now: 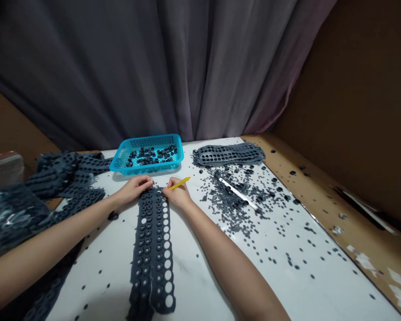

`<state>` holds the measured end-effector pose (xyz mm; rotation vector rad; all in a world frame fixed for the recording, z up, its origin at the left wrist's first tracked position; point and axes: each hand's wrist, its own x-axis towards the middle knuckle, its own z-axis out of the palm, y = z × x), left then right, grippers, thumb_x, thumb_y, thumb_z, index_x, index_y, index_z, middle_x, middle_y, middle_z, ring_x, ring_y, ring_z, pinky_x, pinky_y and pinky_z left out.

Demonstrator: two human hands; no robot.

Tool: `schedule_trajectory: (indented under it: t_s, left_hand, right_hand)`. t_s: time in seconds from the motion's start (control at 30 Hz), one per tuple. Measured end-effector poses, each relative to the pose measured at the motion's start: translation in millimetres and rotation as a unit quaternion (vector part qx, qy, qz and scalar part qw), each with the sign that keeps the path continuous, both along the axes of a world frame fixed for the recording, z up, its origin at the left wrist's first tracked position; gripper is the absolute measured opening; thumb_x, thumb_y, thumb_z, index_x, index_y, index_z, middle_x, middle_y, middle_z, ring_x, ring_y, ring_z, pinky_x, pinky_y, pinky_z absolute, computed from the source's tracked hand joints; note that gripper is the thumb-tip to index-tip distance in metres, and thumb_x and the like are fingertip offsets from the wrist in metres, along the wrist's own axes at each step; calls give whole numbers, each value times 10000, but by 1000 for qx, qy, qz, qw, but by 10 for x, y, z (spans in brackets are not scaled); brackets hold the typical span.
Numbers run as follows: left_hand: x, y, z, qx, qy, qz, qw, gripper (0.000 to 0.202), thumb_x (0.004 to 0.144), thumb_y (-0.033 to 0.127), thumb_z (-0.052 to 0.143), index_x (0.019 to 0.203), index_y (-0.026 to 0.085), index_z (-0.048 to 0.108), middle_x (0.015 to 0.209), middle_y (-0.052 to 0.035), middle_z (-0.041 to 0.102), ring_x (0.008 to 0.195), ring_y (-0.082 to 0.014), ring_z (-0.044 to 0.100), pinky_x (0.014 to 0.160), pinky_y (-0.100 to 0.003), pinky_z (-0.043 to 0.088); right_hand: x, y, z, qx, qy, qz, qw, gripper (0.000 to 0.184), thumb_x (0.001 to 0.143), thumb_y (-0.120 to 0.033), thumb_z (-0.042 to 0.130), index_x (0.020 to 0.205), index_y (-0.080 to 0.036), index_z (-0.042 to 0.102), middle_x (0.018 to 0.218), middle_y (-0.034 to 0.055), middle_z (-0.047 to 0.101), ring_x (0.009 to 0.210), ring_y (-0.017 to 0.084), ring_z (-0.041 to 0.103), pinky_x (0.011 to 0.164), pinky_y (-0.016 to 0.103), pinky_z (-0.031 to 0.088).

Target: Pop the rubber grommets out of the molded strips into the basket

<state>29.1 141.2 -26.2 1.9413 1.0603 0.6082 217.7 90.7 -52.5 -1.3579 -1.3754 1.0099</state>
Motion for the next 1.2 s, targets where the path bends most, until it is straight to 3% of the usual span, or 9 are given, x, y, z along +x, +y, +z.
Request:
schedule_trajectory:
  t_s: [0.13,0.27,0.43,0.7,0.77,0.9,0.97,1.07,1.2]
  left_hand:
    - [-44,-88,93,-68,-69,23,995,421,775,557,563,784,138,594,710,-25,581,658,-139,511,625,-261,409]
    - [-23,-336,306,-117,-131,48,983,501,769,625,536,889,141,589,765,-39,579,645,-119,491,628,-266,420]
    - [87,-671,555,-267,-306,60,912,323,847,477,538,870,154,538,738,-24,502,612,-93,419,586,-248,418]
    - [233,-958,670,-324,-271,101,901,438,947,482,265,758,178,517,684,-35,455,582,-122,390,555,-278,372]
    - [273,-1009,710,-366,-289,126,875,436,962,431,244,728,178,510,650,-27,435,558,-119,377,533,-266,354]
    - [333,-1087,782,-470,-379,162,781,442,983,317,262,667,152,525,584,-5,412,500,-86,362,481,-214,309]
    - [347,-1114,800,-494,-407,168,750,444,982,284,290,653,131,545,569,-4,431,485,-72,383,472,-193,305]
    - [356,-1138,800,-513,-424,185,723,453,979,263,314,646,101,574,551,-12,464,461,-63,415,461,-181,317]
    - [352,-1146,777,-513,-413,221,719,439,977,230,315,682,76,602,562,-23,508,440,-58,436,443,-173,326]
  right_hand:
    - [1,7,-12,-2,9,1,1000,142,605,-195,550,560,-210,416,491,-59,474,486,106,445,486,217,316]
    - [-4,21,-38,-4,16,-3,1000,140,602,-200,561,560,-210,427,475,-57,486,463,106,447,472,218,319]
    - [-5,17,-30,-12,21,-4,1000,138,609,-202,562,565,-213,432,475,-42,513,438,111,453,462,235,332]
    - [4,21,-25,-19,26,-4,999,138,605,-209,573,565,-211,441,466,-50,507,424,110,464,457,235,342]
    - [1,26,-29,-19,28,-4,999,136,603,-206,574,565,-209,443,462,-52,504,423,106,463,456,230,342]
    - [-5,28,-24,-20,34,-2,999,137,598,-205,572,561,-207,440,453,-53,504,420,103,464,448,223,336]
    - [-5,26,-15,-21,36,-2,999,131,595,-206,570,564,-207,443,453,-53,507,411,102,462,440,221,332]
    - [0,23,1,-22,39,-3,999,125,590,-201,566,563,-206,445,453,-57,505,397,97,458,437,220,336]
    - [-1,17,9,-21,47,-8,999,137,584,-192,575,547,-205,443,444,-63,491,391,92,448,431,216,333]
